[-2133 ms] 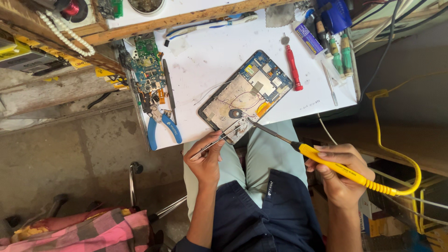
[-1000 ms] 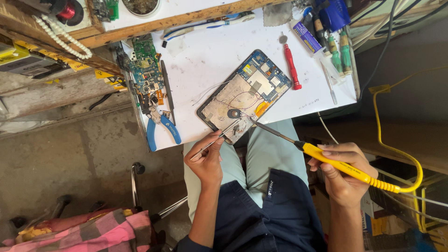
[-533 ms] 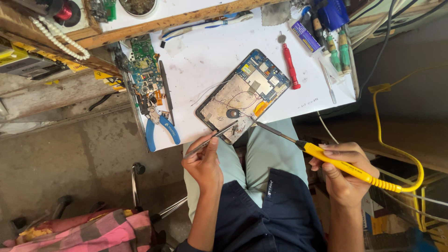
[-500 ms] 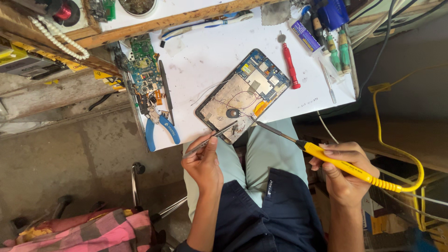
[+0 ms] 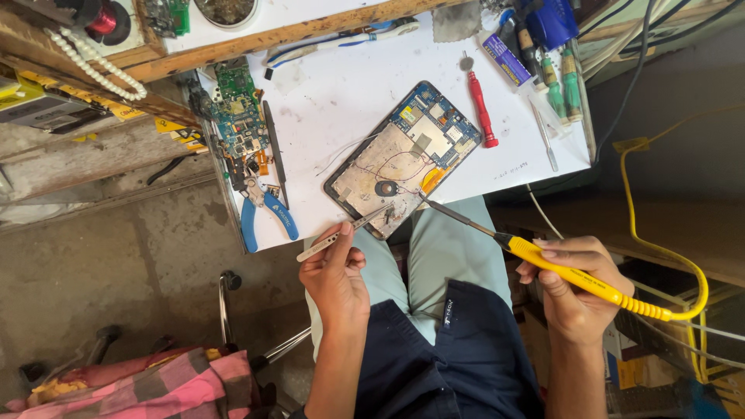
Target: The person sits at a repair bench holding a soldering iron in one hand and a thin metal tool in the other, soldering a wire on the exposed motherboard of a disassembled phone lying on the bench. Near the end they hold a blue spool of solder and feed solder onto the iron tip.
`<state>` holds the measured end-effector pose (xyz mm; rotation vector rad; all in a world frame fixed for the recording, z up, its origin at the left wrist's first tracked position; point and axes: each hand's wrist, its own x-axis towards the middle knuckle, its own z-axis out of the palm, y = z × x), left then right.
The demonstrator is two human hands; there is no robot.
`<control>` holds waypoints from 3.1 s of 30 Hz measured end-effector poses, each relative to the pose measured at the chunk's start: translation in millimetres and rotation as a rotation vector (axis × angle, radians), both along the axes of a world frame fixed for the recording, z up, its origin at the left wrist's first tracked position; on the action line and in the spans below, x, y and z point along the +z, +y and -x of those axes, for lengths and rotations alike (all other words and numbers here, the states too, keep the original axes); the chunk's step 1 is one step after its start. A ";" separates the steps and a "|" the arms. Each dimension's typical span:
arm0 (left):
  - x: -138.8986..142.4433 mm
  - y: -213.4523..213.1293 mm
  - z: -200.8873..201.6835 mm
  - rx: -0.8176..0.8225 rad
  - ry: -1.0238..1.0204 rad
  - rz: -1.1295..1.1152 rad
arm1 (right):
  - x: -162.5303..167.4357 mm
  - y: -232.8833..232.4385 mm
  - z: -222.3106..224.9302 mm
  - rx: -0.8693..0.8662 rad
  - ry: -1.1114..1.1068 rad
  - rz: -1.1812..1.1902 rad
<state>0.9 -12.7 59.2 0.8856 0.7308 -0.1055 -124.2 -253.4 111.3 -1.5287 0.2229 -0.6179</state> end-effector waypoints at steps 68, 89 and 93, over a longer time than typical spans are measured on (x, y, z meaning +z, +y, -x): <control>-60.1 14.3 8.4 -0.071 -0.407 -0.242 | -3.5 1.2 -4.6 0.038 0.006 -0.034; -38.1 9.7 5.9 -0.288 -0.625 -0.494 | -6.3 4.0 -3.4 0.062 0.064 0.028; -29.2 9.7 4.1 -0.311 -0.706 -0.539 | -4.3 5.5 -2.5 0.068 0.085 0.077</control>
